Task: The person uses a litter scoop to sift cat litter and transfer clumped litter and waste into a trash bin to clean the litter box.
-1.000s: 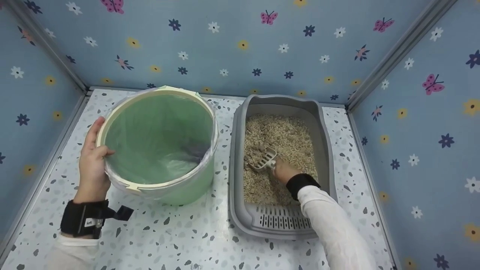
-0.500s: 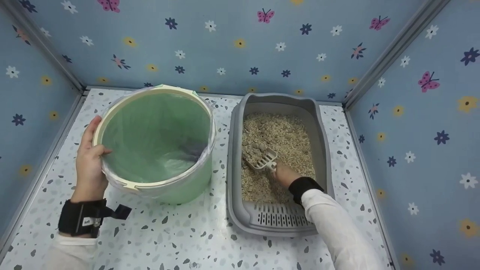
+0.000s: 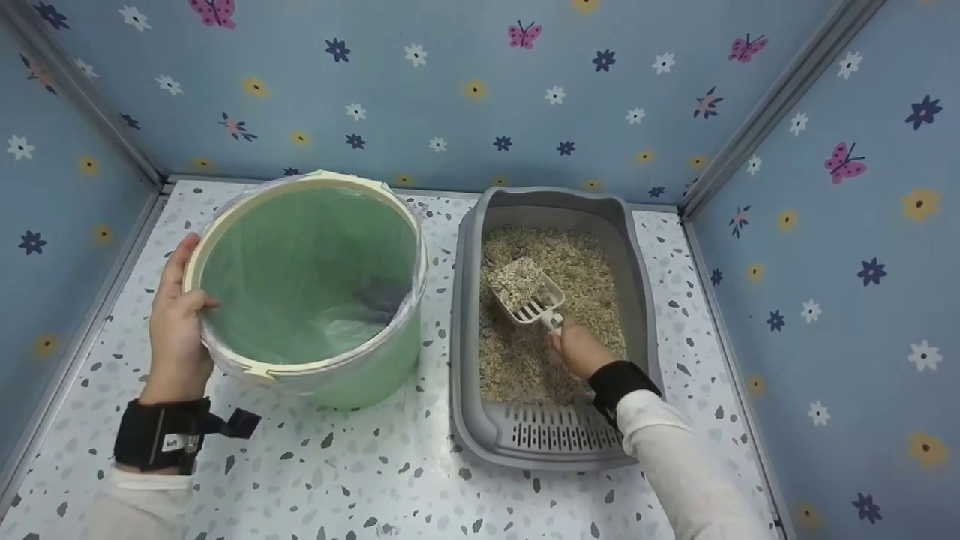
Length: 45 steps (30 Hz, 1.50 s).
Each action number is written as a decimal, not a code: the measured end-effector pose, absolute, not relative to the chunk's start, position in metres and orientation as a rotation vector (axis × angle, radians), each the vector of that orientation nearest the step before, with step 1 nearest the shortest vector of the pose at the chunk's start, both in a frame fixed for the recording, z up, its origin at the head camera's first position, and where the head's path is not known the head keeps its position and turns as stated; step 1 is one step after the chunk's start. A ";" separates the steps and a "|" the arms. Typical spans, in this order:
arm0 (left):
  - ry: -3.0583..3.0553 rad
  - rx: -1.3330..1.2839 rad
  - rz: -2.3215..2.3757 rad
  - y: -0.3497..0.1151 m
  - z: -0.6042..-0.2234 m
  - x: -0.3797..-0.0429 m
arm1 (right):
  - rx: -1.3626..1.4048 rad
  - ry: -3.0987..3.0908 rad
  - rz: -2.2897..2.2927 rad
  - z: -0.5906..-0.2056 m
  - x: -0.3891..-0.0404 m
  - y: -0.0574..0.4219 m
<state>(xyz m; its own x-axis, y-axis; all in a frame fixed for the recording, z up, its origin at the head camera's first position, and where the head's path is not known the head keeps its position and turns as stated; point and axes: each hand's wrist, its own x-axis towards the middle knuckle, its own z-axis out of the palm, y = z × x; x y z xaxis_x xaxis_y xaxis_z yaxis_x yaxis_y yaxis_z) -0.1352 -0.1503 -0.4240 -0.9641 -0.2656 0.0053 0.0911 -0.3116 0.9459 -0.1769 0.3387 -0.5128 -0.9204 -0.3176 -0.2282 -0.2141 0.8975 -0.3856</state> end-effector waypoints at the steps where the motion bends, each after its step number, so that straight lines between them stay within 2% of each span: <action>1: -1.690 0.225 -2.370 -0.150 -0.424 -0.135 | -0.395 2.802 -0.525 -0.513 -0.176 0.339; 22: -1.714 0.218 -2.346 -0.151 -0.424 -0.134 | -0.224 3.051 -0.673 -0.507 -0.163 0.341; 45: -1.706 0.253 -2.357 -0.151 -0.423 -0.135 | -0.122 3.095 -0.817 -0.501 -0.168 0.343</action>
<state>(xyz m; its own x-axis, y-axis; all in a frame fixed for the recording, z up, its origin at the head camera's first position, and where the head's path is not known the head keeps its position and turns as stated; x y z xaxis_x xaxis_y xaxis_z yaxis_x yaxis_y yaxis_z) -0.1348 -0.1511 -0.4232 -0.9609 -0.2769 -0.0097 0.0773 -0.3016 0.9503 -0.1676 0.3431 -0.5012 -0.9952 -0.0576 0.0791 -0.0892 0.8673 -0.4897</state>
